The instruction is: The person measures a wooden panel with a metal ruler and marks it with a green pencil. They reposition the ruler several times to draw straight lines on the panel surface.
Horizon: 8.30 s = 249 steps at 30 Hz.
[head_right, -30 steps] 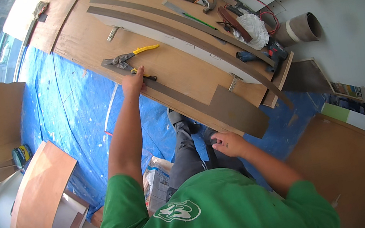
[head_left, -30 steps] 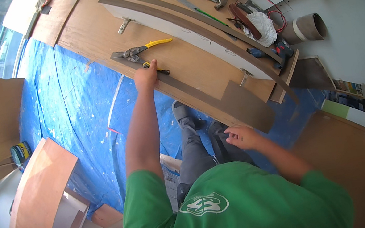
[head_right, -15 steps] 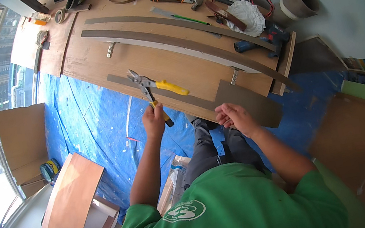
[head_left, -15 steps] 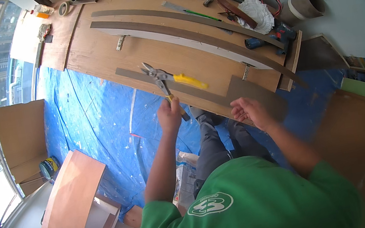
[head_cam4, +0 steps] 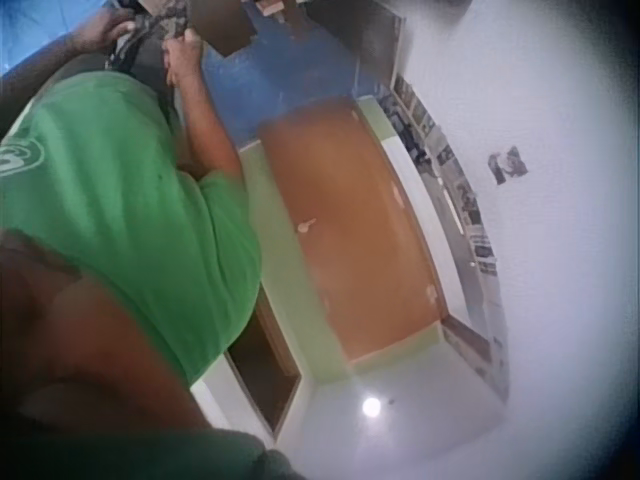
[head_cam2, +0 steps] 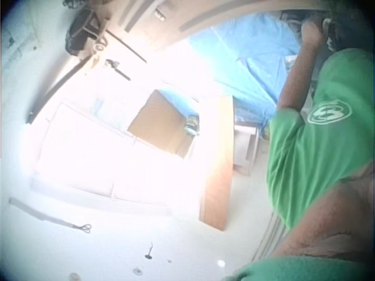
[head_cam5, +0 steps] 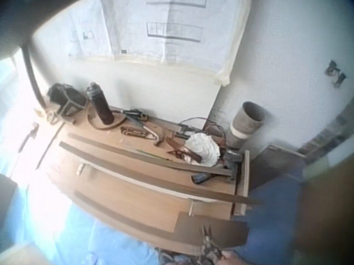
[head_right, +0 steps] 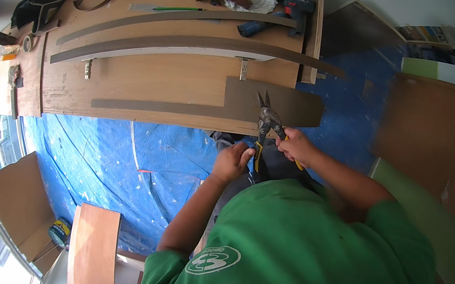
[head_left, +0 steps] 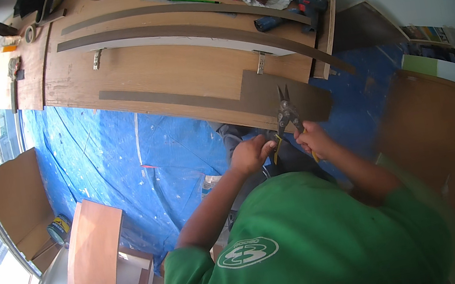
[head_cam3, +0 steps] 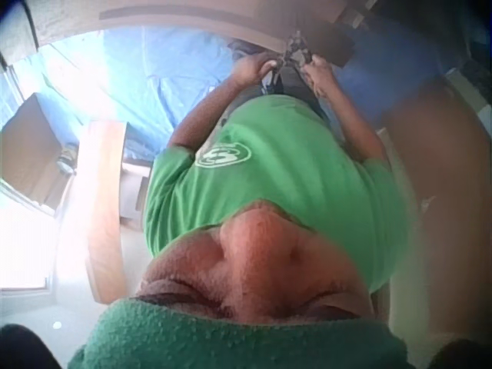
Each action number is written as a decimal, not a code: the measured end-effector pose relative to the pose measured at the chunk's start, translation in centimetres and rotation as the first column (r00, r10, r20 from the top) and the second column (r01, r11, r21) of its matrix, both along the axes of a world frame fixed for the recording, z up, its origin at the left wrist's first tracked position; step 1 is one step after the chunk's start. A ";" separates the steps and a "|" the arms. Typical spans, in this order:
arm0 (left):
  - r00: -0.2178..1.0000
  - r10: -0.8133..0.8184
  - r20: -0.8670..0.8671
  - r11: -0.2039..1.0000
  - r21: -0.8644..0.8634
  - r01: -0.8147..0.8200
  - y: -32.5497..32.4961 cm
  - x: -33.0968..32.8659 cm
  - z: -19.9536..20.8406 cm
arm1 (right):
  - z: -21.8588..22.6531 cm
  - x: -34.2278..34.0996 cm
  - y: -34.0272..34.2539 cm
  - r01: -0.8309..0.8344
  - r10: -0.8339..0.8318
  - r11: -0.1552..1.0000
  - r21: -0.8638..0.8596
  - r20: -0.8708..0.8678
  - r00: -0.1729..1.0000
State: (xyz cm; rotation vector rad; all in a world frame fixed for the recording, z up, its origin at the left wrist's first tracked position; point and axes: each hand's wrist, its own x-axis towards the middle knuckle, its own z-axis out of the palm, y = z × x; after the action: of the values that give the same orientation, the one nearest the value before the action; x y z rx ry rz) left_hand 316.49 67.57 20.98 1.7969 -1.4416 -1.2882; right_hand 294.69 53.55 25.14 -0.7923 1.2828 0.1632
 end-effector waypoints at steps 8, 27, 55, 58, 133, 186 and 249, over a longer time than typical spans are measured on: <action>0.975 0.044 -0.216 0.956 0.291 0.022 -3.3 -5.9 -6.1 | -0.2 -18.2 -1.4 0.582 -0.570 0.805 0.113 -0.124 0.812; 0.328 0.710 -0.623 0.690 0.708 -0.148 -5.8 -18.7 -9.2 | -0.5 -32.7 1.3 0.515 -0.506 0.857 -0.026 -0.233 0.830; 0.623 0.770 -0.136 0.615 0.416 -0.670 -0.4 3.4 -9.8 | -10.0 -4.3 -11.5 -0.414 0.298 0.814 -0.407 -0.317 0.900; 0.573 0.803 -0.164 0.585 0.398 -0.706 0.5 2.9 -9.5 | -11.8 -2.2 -11.6 -0.369 0.203 0.813 -0.450 -0.376 0.904; 0.367 0.538 0.759 0.658 -0.106 -0.745 5.4 32.9 -14.2 | -8.8 5.1 -0.6 -0.761 0.485 0.260 -0.594 -0.601 0.635; 0.465 0.503 0.729 0.716 -0.049 -0.697 6.2 30.7 -11.2 | -10.2 2.6 1.0 -0.822 0.574 0.211 -0.530 -0.613 0.543; 0.805 0.593 -0.014 0.744 0.392 -0.541 10.4 0.7 -7.0 | 4.2 24.9 -14.0 -0.323 0.692 0.420 -0.848 0.069 0.719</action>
State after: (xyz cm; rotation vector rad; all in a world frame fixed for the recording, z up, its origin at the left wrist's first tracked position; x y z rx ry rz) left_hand 317.18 78.00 13.95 2.1076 -0.4975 -1.3607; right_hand 319.59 39.60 29.39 -1.9281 0.5798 -0.1074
